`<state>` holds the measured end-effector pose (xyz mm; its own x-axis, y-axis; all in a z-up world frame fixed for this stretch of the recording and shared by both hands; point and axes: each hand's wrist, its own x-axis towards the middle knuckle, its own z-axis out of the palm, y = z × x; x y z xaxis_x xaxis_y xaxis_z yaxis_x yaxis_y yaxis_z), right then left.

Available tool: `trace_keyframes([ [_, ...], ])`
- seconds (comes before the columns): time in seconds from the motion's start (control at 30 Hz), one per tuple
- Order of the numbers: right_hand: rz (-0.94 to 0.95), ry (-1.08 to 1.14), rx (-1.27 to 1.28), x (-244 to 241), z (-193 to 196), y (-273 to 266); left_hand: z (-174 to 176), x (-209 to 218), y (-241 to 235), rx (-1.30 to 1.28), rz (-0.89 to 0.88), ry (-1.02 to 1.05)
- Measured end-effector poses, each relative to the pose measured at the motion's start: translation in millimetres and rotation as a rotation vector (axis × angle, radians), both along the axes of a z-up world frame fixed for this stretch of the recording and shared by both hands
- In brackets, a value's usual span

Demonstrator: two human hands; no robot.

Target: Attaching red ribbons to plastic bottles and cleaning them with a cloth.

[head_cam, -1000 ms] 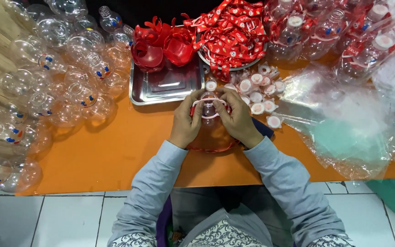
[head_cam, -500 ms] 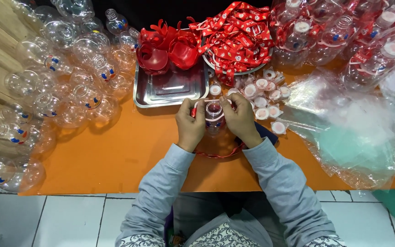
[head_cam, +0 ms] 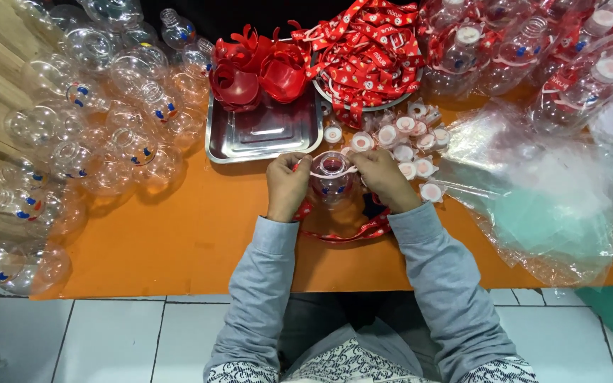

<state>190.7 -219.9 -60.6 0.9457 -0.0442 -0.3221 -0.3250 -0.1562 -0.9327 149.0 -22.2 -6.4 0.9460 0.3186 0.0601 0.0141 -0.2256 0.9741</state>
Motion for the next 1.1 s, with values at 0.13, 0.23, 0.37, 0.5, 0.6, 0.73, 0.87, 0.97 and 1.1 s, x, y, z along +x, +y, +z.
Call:
trace_keyframes([
  [0.13,0.018,0.037,-0.042,4,-12,-8,-19,5,5,0.032,0.005,0.051],
  [0.23,0.040,0.080,-0.032,-11,24,-1,-18,-2,6,-0.004,-0.046,0.116],
  [0.37,0.102,0.033,0.026,-28,54,6,-6,-15,7,0.006,-0.103,0.120],
  [0.5,0.198,-0.048,-0.068,-33,61,4,14,-24,2,0.008,-0.128,0.105],
  [0.6,0.213,-0.046,-0.087,-44,76,1,-7,-17,11,0.011,-0.149,0.069],
  [0.73,0.303,-0.207,-0.132,-42,53,-11,-16,-17,21,0.061,-0.229,-0.011],
  [0.87,0.347,-0.362,-0.188,-28,19,-26,-14,-19,24,0.132,-0.290,-0.190],
  [0.97,0.380,-0.398,-0.182,-32,28,-28,-20,-16,27,0.212,-0.324,-0.286],
  [1.1,0.410,-0.438,-0.201,-29,27,-30,-26,-14,31,0.268,-0.357,-0.359],
])
